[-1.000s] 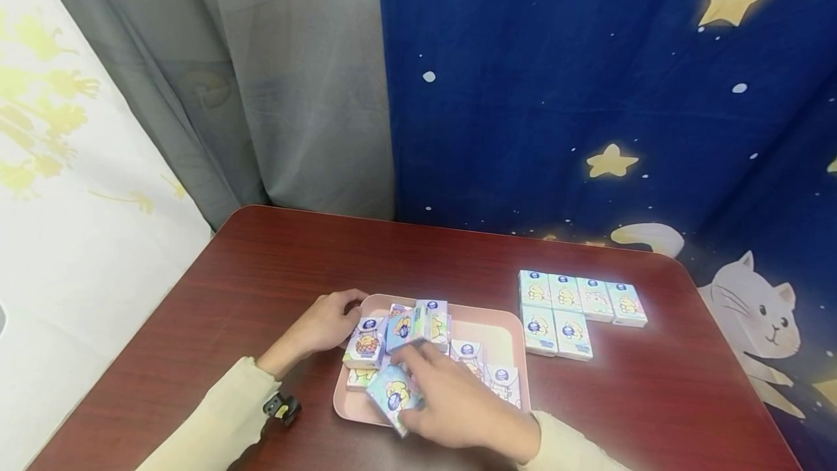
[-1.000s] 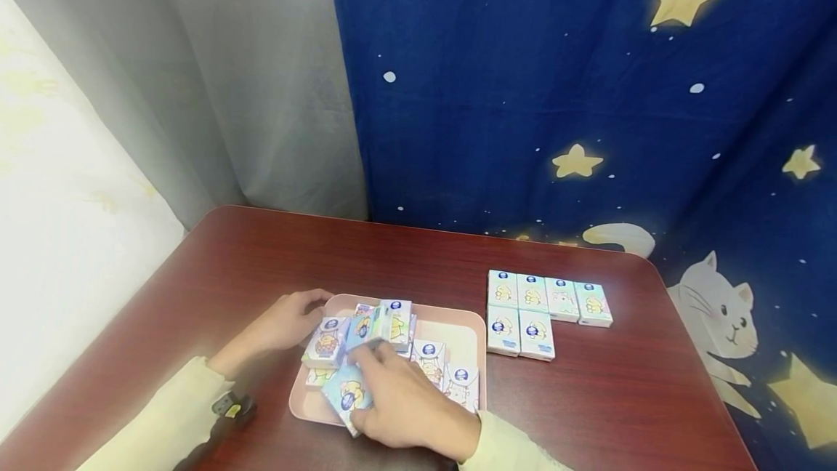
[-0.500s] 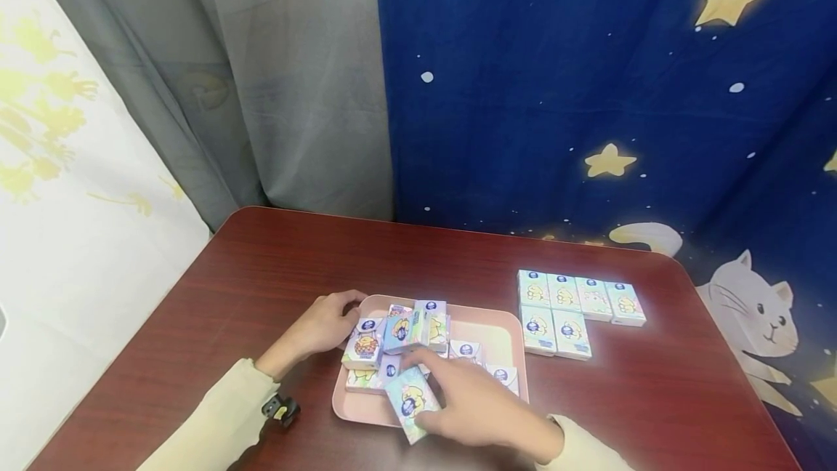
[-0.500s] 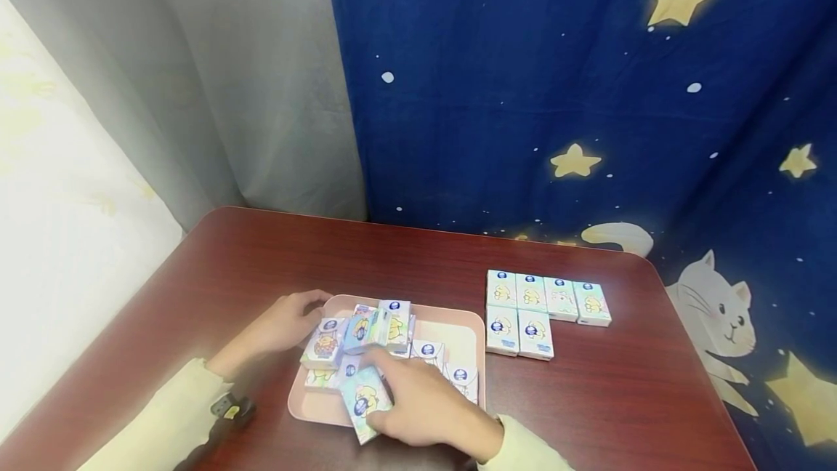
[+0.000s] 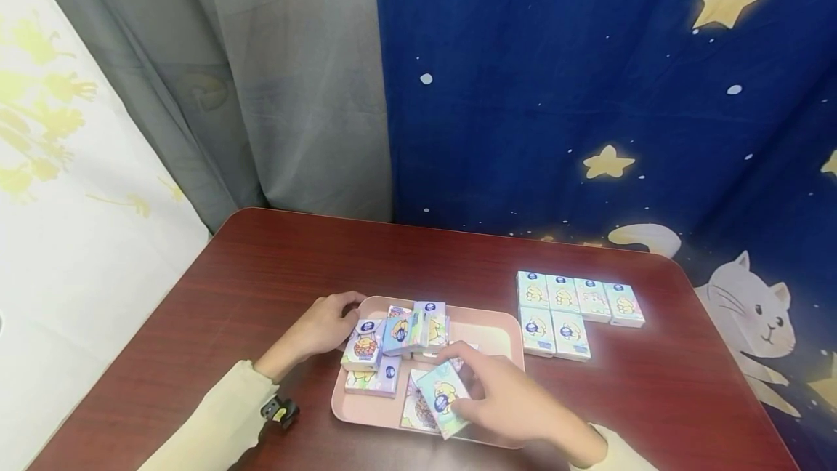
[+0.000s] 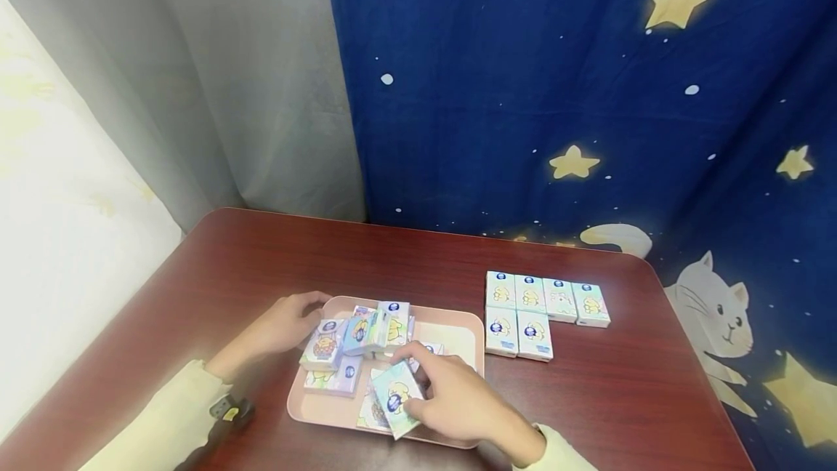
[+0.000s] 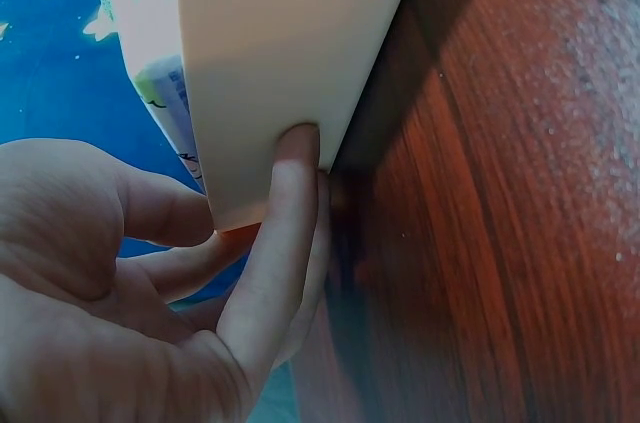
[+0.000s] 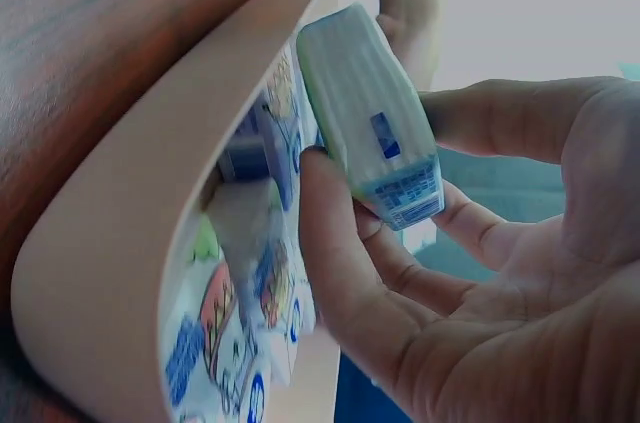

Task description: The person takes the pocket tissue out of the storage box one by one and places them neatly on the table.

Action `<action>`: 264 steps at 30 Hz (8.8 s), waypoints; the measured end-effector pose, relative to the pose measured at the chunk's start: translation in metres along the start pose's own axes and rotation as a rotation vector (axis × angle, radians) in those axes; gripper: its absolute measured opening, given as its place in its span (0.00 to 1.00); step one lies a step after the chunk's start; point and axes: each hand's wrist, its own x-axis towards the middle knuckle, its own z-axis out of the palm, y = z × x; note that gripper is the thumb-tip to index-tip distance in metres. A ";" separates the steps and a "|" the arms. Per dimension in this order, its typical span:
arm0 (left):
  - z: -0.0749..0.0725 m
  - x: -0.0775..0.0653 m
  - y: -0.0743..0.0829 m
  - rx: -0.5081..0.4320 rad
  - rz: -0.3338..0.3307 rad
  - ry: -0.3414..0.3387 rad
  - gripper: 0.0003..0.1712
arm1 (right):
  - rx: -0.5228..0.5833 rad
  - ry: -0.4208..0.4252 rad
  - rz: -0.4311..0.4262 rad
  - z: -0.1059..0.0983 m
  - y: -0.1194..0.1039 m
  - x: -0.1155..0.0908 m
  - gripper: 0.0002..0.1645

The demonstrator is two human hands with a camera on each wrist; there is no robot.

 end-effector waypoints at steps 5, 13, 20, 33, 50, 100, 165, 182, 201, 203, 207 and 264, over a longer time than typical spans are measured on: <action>0.000 0.000 0.000 0.017 0.006 0.005 0.18 | 0.066 0.019 0.028 -0.011 0.009 -0.007 0.33; 0.000 0.001 -0.002 0.023 0.004 0.005 0.19 | 0.126 0.091 -0.032 -0.028 0.028 -0.018 0.33; 0.000 0.001 -0.001 0.017 -0.002 -0.001 0.19 | 0.280 0.097 -0.025 -0.042 0.049 -0.024 0.33; 0.000 0.000 -0.001 -0.073 -0.027 -0.022 0.19 | 0.602 0.135 0.086 -0.067 0.086 -0.041 0.38; -0.002 -0.002 0.003 -0.056 -0.015 -0.022 0.19 | 0.490 0.530 0.386 -0.092 0.128 -0.055 0.42; 0.000 -0.001 0.001 -0.067 -0.019 -0.019 0.19 | 0.034 0.583 0.580 -0.106 0.173 -0.074 0.35; 0.000 0.001 -0.002 0.008 0.000 -0.007 0.19 | -0.095 0.394 -0.004 -0.033 -0.009 0.061 0.19; 0.001 0.001 -0.002 -0.015 -0.005 -0.003 0.18 | -0.154 0.261 -0.049 -0.006 -0.023 0.097 0.19; 0.001 0.001 -0.003 -0.013 0.016 0.001 0.18 | 0.073 0.093 -0.001 -0.019 -0.015 0.083 0.29; 0.001 0.000 -0.003 -0.022 0.012 -0.003 0.18 | 0.097 0.087 0.001 -0.022 -0.012 0.079 0.29; 0.001 0.000 -0.002 -0.038 0.005 -0.009 0.18 | 0.129 0.077 0.004 -0.028 -0.006 0.072 0.32; 0.001 0.003 -0.003 -0.052 -0.008 -0.011 0.18 | 0.454 0.426 0.329 -0.112 0.132 -0.043 0.42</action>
